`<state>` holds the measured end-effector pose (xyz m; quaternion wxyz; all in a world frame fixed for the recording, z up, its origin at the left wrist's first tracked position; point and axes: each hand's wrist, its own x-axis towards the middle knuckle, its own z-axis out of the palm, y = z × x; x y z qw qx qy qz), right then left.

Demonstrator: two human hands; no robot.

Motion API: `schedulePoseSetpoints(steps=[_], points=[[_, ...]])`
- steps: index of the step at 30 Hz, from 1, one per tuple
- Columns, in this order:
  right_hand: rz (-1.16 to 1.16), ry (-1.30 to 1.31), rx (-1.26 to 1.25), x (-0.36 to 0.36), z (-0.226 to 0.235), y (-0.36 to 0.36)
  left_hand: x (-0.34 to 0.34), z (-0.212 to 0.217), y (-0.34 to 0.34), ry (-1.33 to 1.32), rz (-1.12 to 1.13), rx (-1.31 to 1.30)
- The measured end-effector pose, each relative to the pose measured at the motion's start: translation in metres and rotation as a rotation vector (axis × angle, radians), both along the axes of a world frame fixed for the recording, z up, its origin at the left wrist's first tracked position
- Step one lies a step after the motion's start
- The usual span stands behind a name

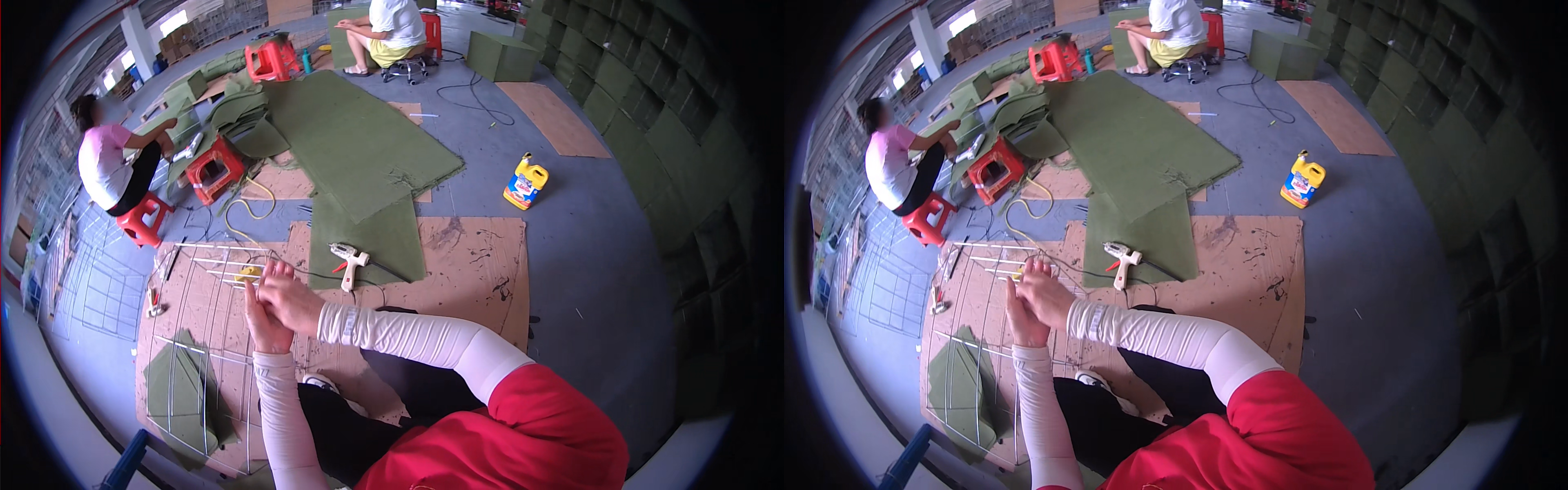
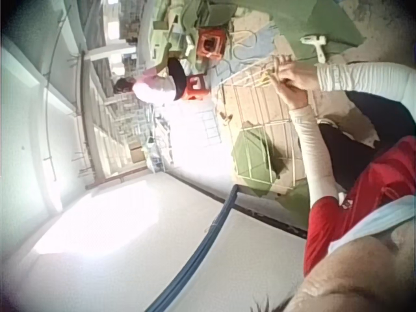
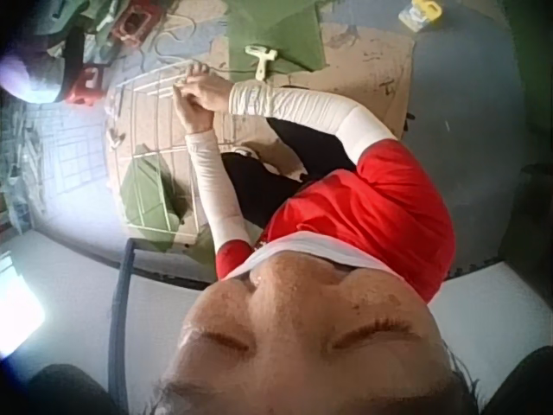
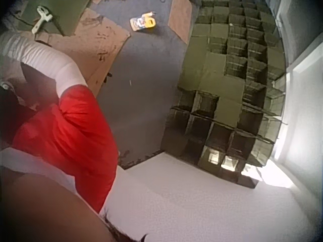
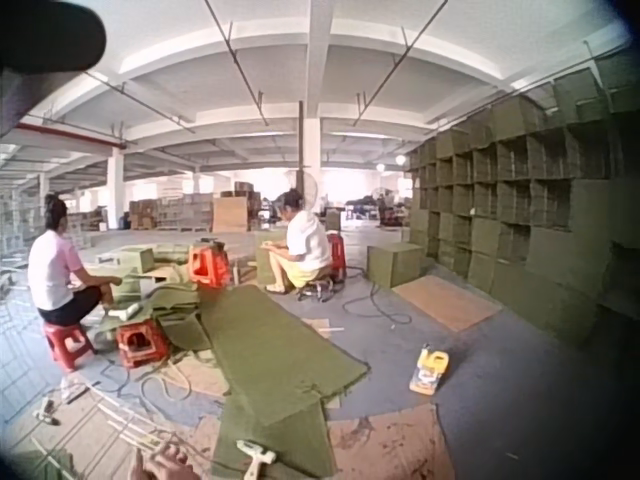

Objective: Assembling, gluing, and constructing cloth-covered structural components or storage bins on a factory floor.

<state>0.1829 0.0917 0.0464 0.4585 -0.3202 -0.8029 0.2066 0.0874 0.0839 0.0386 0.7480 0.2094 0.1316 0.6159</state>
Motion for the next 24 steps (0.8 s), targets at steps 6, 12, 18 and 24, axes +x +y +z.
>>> schedulePoseSetpoints(steps=[6, 12, 18, 24], points=[[-0.107, 0.122, -0.032, 0.002, 0.02, 0.011, 0.016, 0.028, -0.012, -0.329, 0.001, 0.12], [0.063, 0.255, -0.156, 0.007, 0.042, 0.003, 0.012, 0.042, -0.013, -0.381, 0.054, 0.139], [-0.037, 0.088, 0.138, 0.008, 0.046, 0.01, 0.011, 0.043, -0.016, -0.39, 0.039, 0.112], [0.041, 0.126, -0.007, 0.009, 0.043, 0.007, 0.007, 0.042, -0.018, -0.362, 0.035, 0.146]])
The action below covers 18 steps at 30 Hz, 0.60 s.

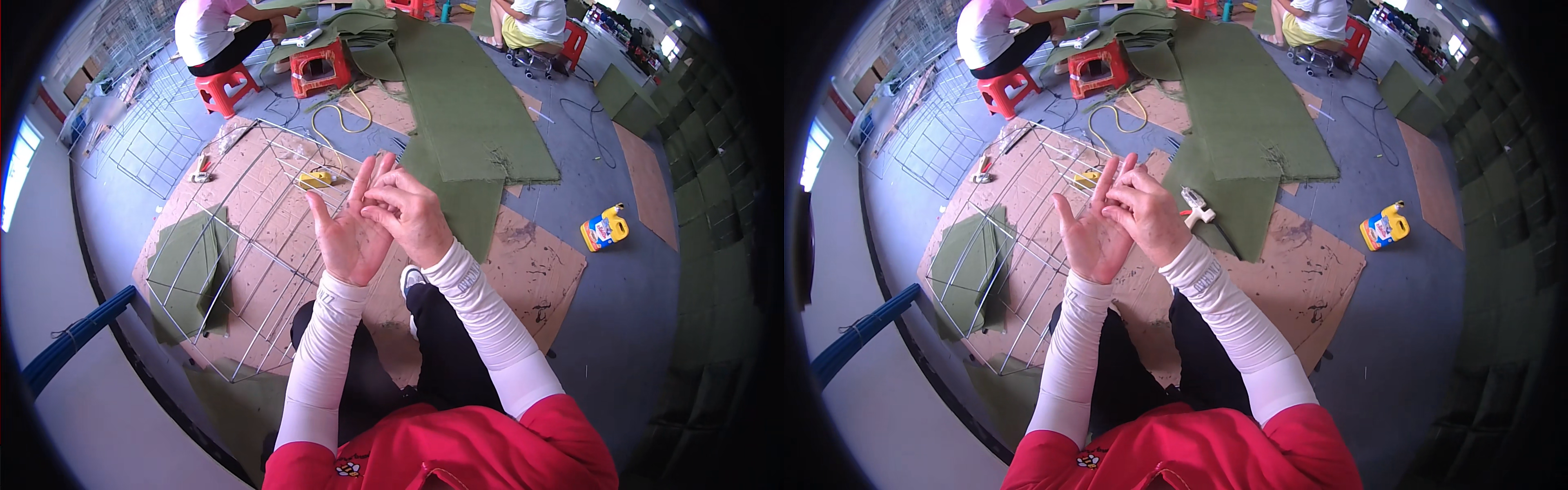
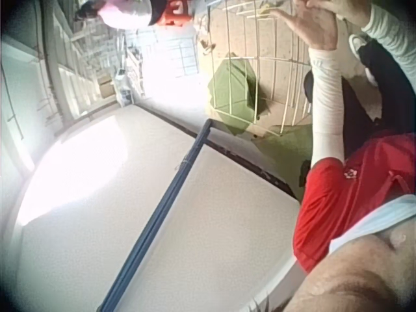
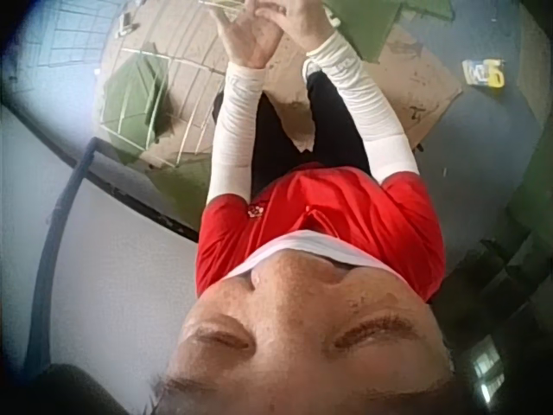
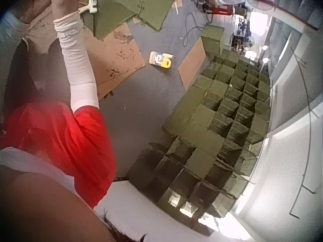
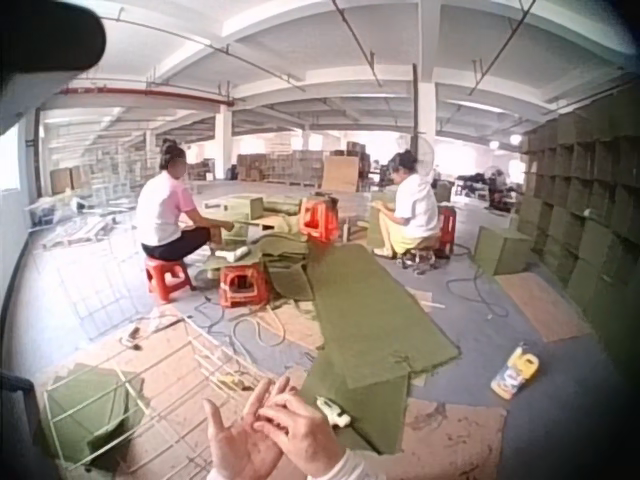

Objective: Assembling, gluing, and constructing cloth-covered structural components or storage bins on a factory floor.

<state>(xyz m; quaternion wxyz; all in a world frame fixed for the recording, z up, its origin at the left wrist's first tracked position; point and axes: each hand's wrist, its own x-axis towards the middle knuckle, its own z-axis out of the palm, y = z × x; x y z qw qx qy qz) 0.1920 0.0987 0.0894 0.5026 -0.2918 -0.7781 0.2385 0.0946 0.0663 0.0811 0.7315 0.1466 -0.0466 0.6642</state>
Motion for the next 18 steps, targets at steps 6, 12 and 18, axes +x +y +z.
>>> schedulePoseSetpoints(steps=[6, 12, 18], points=[[-0.038, -0.053, 0.062, 0.001, 0.001, 0.004, 0.001, -0.001, -0.003, 0.021, -0.028, -0.012], [0.056, -0.113, 0.096, 0.005, 0.003, -0.002, 0.0, -0.001, -0.004, 0.019, -0.004, -0.002], [0.123, -0.036, -0.18, 0.006, 0.007, -0.011, -0.001, -0.002, -0.002, 0.019, 0.01, 0.028]])
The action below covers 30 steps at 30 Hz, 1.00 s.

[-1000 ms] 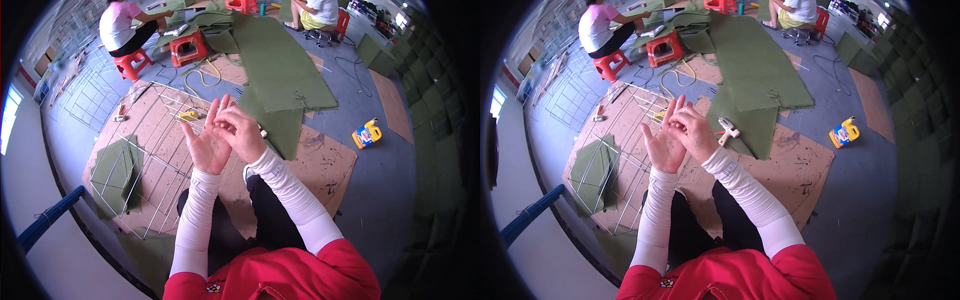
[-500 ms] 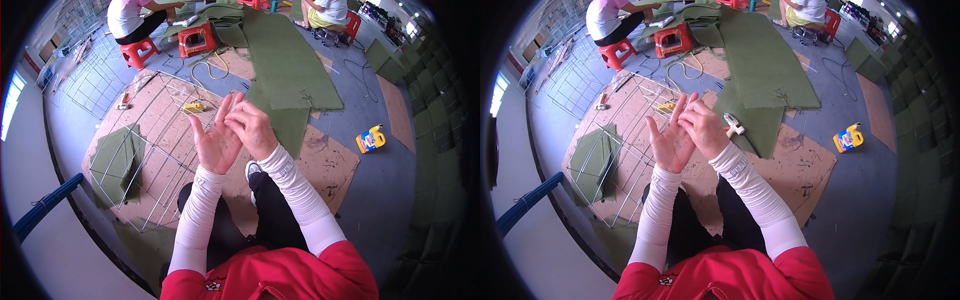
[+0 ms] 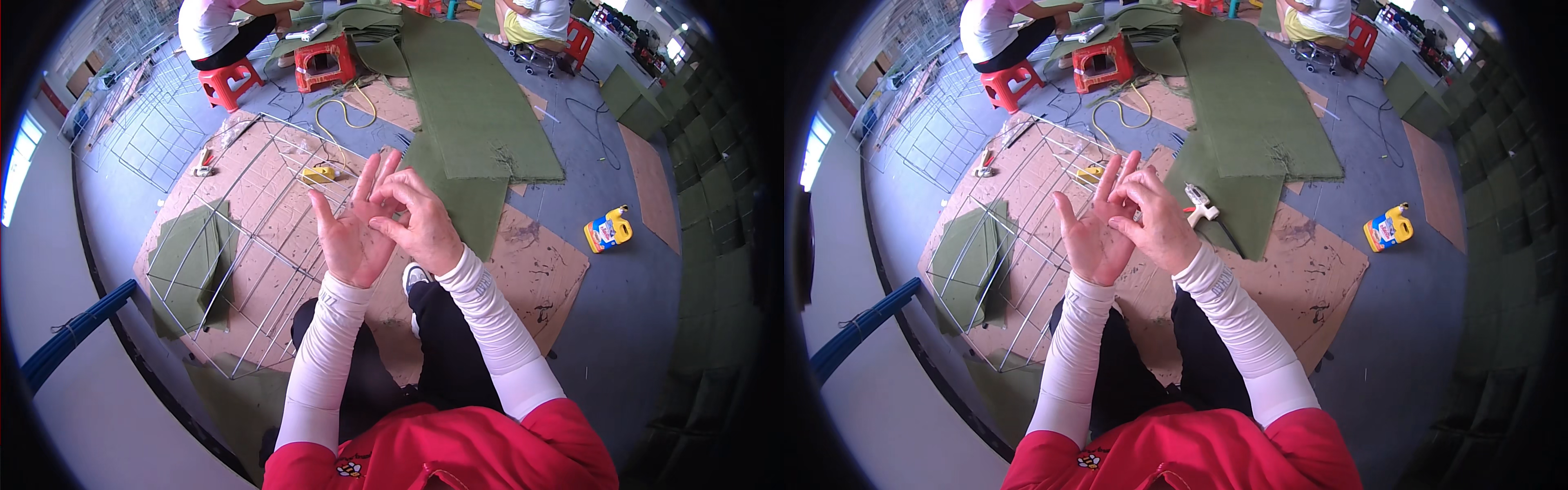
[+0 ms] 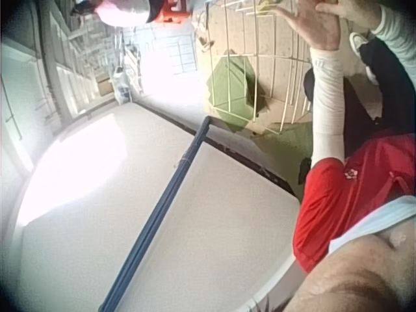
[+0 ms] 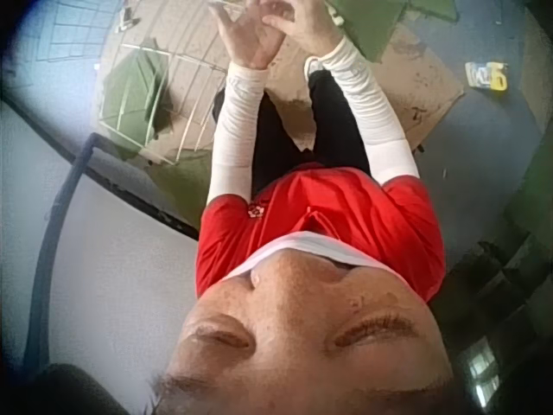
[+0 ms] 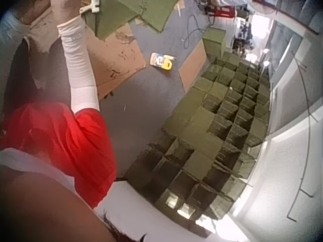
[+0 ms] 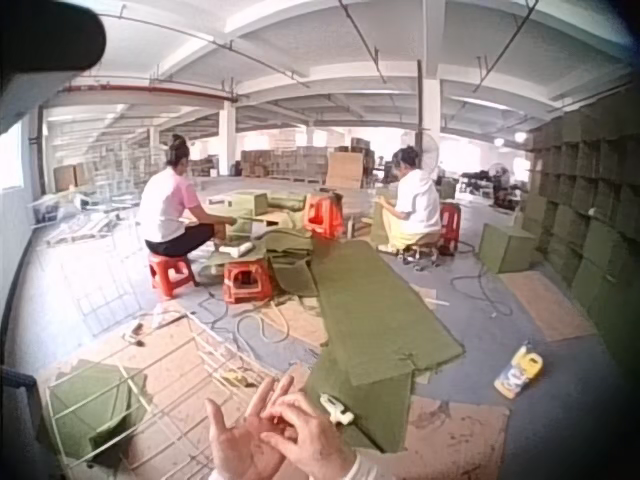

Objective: Assembling, gluing, and constructing cloth-covered structural components or storage bins on a factory floor.

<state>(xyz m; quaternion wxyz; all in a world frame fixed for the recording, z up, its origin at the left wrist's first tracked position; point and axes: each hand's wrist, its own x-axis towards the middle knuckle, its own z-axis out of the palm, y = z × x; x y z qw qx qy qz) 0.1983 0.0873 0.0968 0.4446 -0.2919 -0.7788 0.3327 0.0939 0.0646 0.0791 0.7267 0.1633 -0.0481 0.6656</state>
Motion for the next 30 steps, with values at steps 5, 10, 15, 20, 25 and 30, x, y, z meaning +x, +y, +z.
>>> schedulePoseSetpoints(steps=[5, 10, 15, 20, 25, 30], points=[[-0.002, 0.008, 0.016, 0.0, -0.001, 0.001, 0.001, 0.001, -0.002, 0.003, 0.004, -0.017], [-0.016, 0.103, -0.015, 0.0, -0.003, 0.003, 0.0, 0.005, -0.002, 0.015, -0.015, -0.024], [-0.217, 0.077, 0.185, -0.006, -0.003, 0.001, 0.005, 0.007, -0.003, 0.05, -0.015, 0.003], [-0.226, 0.014, 0.333, -0.008, -0.001, 0.0, 0.003, 0.009, -0.007, 0.171, 0.004, 0.024], [-0.258, 0.048, 0.378, -0.009, 0.002, 0.0, -0.001, 0.008, -0.011, 0.194, -0.041, 0.04], [-0.224, -0.014, 0.409, -0.009, 0.004, 0.0, -0.004, 0.004, -0.009, 0.274, -0.015, 0.066]])
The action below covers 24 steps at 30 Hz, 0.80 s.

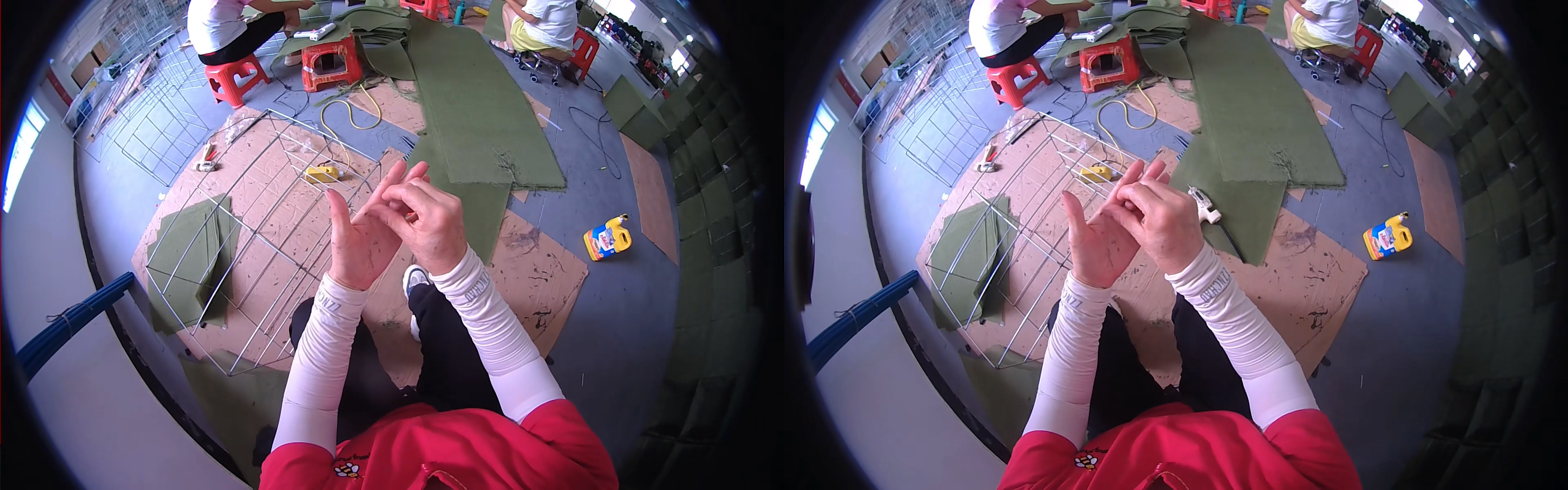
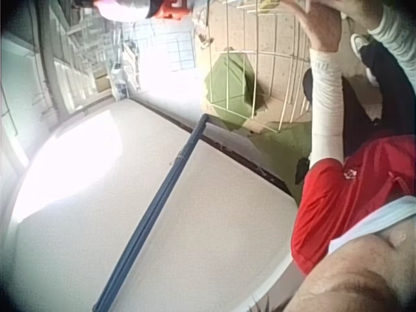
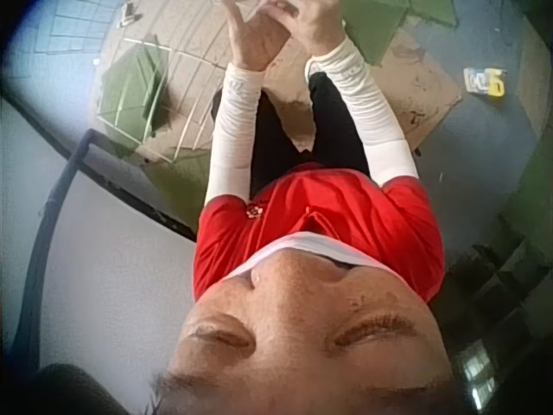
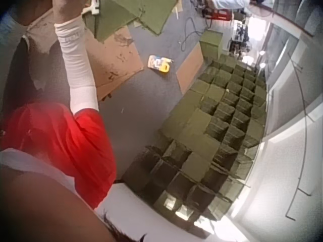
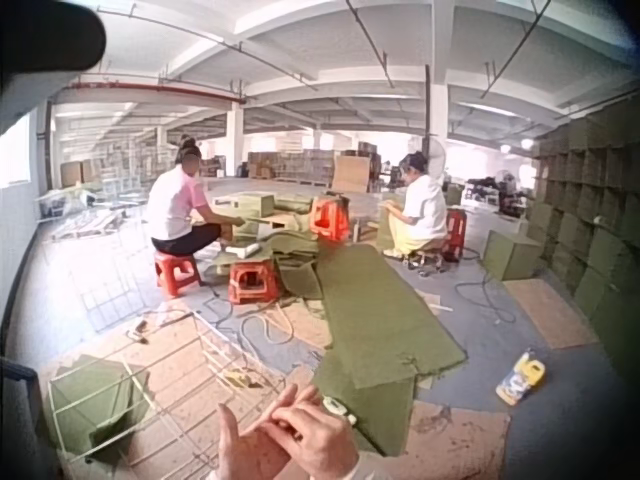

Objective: Assembling, gluing, and constructing cloth-covered structural components or storage bins on a factory floor.

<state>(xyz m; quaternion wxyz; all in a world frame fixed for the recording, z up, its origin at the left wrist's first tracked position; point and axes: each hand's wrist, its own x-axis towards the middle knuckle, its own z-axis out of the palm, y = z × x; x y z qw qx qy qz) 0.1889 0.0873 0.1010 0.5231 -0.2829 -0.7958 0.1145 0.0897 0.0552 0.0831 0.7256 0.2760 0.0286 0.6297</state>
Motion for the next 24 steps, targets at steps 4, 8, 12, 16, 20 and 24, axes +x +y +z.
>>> schedulePoseSetpoints(steps=[4, 8, 12, 16, 20, 24], points=[[0.001, 0.027, -0.031, -0.0003, 0.002, -0.0001, -0.0009, -0.0029, 0.0, -0.003, -0.043, -0.011], [0.055, 0.041, -0.139, -0.0004, 0.0025, -0.0029, -0.0017, -0.0049, 0.0025, 0.063, 0.013, -0.003], [0.032, 0.027, -0.18, 0.0022, 0.004, -0.0015, -0.0001, -0.0057, 0.002, 0.064, -0.028, 0.004], [0.053, 0.021, -0.225, 0.0053, 0.0047, -0.002, 0.0019, -0.0053, 0.0022, 0.052, -0.022, -0.009], [0.037, 0.05, -0.267, 0.0045, 0.0044, -0.001, 0.0025, -0.0057, 0.0032, 0.092, -0.011, -0.007], [0.05, 0.039, -0.337, 0.0056, 0.0041, -0.0014, 0.0023, -0.0058, 0.0027, 0.062, -0.021, -0.001]])
